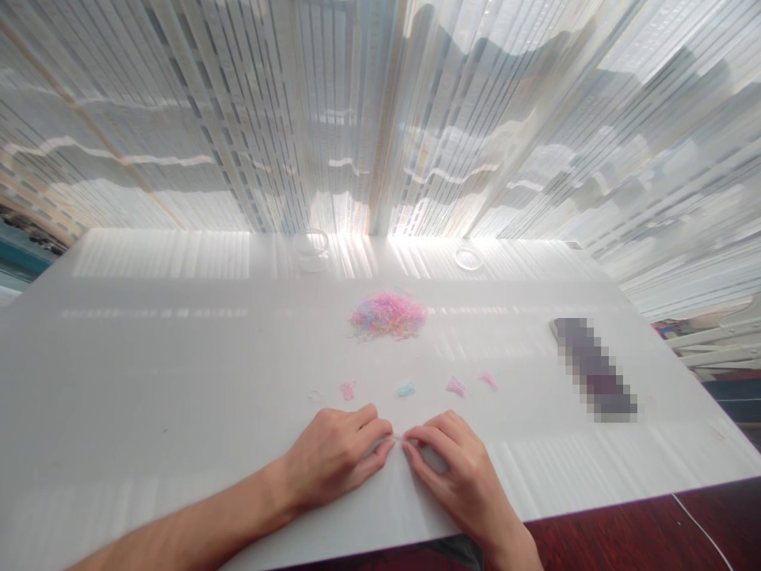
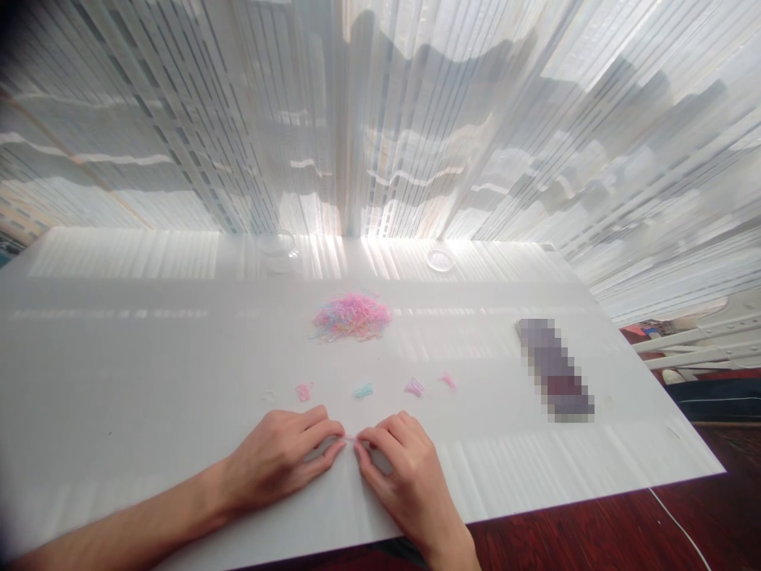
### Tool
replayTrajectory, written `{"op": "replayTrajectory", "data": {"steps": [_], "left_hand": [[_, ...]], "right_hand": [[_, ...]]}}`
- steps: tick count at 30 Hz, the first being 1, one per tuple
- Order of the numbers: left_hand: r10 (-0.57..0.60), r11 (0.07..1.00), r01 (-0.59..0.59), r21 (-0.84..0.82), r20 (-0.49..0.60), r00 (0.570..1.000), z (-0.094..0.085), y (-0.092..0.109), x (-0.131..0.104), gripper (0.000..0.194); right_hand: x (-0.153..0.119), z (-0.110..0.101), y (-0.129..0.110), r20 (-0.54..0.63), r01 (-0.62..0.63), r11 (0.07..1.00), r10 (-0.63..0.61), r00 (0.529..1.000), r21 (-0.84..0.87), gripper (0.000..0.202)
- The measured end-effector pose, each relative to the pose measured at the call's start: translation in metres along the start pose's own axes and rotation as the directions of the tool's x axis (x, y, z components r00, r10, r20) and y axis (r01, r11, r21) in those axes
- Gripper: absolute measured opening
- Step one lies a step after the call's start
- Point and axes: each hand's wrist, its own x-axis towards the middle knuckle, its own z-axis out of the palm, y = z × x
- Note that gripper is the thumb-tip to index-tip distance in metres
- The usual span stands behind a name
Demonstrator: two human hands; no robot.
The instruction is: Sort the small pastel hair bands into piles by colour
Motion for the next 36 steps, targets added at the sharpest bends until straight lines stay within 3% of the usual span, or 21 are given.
{"op": "replayTrajectory", "data": {"steps": [8, 21, 36], "left_hand": [[-0.009, 1.000, 0.009, -0.015, -0.002, 1.000, 0.0001, -0.0004, 0.0008, 0.019], [-0.027, 0.997, 0.024, -0.073, -0.041, 0.999, -0.0013, -0.0011, 0.0011, 0.017], [-0.028, 0.989, 0.014, -0.150, -0.091, 0.995, -0.0025, -0.0010, 0.0034, 0.017]], "right_hand": [[0.0016, 0.0011, -0.0010, -0.030, 0.022, 1.000, -0.022, 0.999, -0.010, 0.013], [-0.0018, -0.0033, 0.0019, -0.087, -0.007, 0.989, 0.020, 0.996, 0.145, 0.009], [-0.0058, -0.0028, 0.0068, -0.041, -0.005, 0.983, 0.013, 0.999, 0.185, 0.017]]}}
